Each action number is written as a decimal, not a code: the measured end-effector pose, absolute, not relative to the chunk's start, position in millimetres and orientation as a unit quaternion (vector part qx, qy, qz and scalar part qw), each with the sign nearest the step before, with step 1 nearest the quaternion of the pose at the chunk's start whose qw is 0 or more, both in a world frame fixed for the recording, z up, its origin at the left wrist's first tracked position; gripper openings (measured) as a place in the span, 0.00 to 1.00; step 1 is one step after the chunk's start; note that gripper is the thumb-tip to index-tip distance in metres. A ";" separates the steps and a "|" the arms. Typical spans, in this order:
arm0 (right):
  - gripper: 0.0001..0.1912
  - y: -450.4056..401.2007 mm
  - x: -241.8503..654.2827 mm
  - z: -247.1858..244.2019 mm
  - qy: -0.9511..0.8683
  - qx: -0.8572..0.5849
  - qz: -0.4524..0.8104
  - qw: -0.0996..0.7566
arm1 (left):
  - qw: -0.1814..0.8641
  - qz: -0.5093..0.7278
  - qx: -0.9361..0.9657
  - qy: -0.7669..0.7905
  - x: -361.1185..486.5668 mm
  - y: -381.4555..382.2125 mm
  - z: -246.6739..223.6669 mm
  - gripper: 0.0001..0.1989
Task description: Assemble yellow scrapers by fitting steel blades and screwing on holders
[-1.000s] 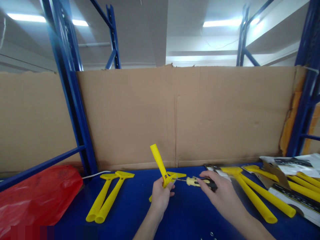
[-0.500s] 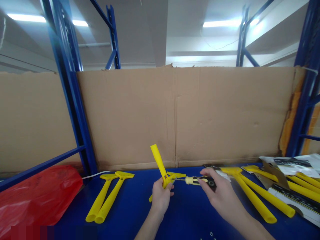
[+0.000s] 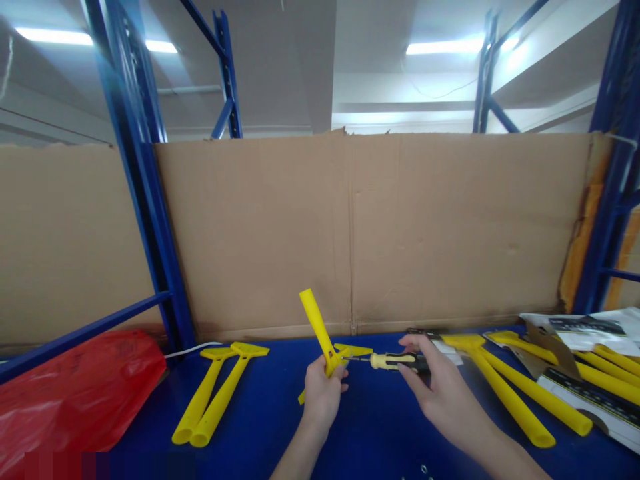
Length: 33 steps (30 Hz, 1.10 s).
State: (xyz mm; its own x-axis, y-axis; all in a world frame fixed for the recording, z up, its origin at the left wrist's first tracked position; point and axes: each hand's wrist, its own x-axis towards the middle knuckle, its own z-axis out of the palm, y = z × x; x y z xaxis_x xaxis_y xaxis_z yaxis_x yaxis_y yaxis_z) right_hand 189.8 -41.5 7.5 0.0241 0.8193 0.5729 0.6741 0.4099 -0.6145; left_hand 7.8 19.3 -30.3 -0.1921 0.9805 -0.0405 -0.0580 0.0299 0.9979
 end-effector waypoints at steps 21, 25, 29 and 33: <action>0.13 -37.9 190.5 2.5 -0.671 -0.566 0.058 0.475 | 0.477 0.556 0.409 0.544 7.3 20.9 -31.6 0.08; 0.19 -39.0 190.6 2.4 -0.687 -0.518 0.089 0.502 | 0.479 0.565 0.405 0.536 7.7 21.1 -31.9 0.08; 0.10 -40.1 191.1 7.6 -0.687 -0.557 0.074 0.460 | 0.475 0.561 0.410 0.540 7.9 20.7 -31.7 0.08; 0.12 -37.7 192.4 5.4 -0.677 -0.584 0.070 0.442 | 0.471 0.553 0.419 0.545 7.7 19.8 -30.3 0.08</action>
